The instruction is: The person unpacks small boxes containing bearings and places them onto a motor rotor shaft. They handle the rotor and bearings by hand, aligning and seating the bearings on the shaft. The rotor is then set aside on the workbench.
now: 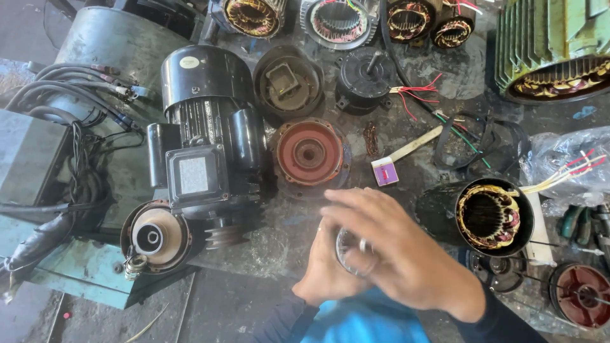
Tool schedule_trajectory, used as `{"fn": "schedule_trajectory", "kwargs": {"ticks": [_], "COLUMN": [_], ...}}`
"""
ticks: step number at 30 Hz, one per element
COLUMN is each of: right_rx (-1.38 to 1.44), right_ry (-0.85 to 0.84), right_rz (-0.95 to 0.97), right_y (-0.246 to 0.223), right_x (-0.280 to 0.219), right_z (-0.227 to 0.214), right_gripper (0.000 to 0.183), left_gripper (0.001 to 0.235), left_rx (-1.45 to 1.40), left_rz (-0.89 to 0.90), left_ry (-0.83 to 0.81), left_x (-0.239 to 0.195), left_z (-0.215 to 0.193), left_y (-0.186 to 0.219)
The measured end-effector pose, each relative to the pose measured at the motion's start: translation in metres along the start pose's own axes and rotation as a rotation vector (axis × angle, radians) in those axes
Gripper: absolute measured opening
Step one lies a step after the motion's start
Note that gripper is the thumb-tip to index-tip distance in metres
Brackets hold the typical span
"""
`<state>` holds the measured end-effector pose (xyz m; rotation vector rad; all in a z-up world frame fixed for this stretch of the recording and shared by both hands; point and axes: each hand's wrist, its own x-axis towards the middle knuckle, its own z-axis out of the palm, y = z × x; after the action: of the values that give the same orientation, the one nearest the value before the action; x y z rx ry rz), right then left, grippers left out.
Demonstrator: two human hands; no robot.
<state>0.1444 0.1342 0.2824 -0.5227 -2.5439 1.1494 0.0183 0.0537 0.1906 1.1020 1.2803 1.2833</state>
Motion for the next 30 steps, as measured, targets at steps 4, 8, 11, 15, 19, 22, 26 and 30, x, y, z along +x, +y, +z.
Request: {"fn": "schedule_trajectory", "kwargs": {"ticks": [4,8,11,15,19,22,26,30], "right_rx": [0.009,0.183,0.247,0.188,0.147,0.138,0.092,0.081], "right_ry": [0.092,-0.065,-0.092,-0.015,0.073,0.216,0.258,0.229], "right_rz": [0.145,0.254,0.207,0.234,0.219,0.223,0.236,0.25], "right_y": [0.019,0.027,0.034,0.041,0.051,0.05,0.051,0.056], "right_x": [-0.016,-0.029,-0.035,-0.043,-0.052,-0.05,-0.05,-0.05], "right_z": [-0.015,-0.016,-0.009,0.009,0.027,0.032,0.035,0.048], "right_gripper": [0.045,0.046,0.06,0.057,0.06,0.051,0.06,0.056], "left_gripper": [0.091,0.092,0.096,0.094,0.093,0.093,0.093,0.09], "left_rx": [0.033,0.071,0.081,0.082,0.084,0.057,0.05,0.029], "left_rz": [0.274,0.219,0.212,0.207,0.232,0.186,0.178,0.225], "left_ry": [0.138,0.11,0.101,0.097,0.114,0.128,0.119,0.115], "left_x": [-0.017,-0.018,-0.018,-0.019,-0.018,-0.018,-0.017,-0.018], "left_z": [0.0,-0.004,-0.006,-0.006,-0.008,-0.01,-0.012,-0.013], "left_y": [-0.049,-0.053,-0.055,-0.059,-0.057,-0.054,-0.054,-0.057]}}
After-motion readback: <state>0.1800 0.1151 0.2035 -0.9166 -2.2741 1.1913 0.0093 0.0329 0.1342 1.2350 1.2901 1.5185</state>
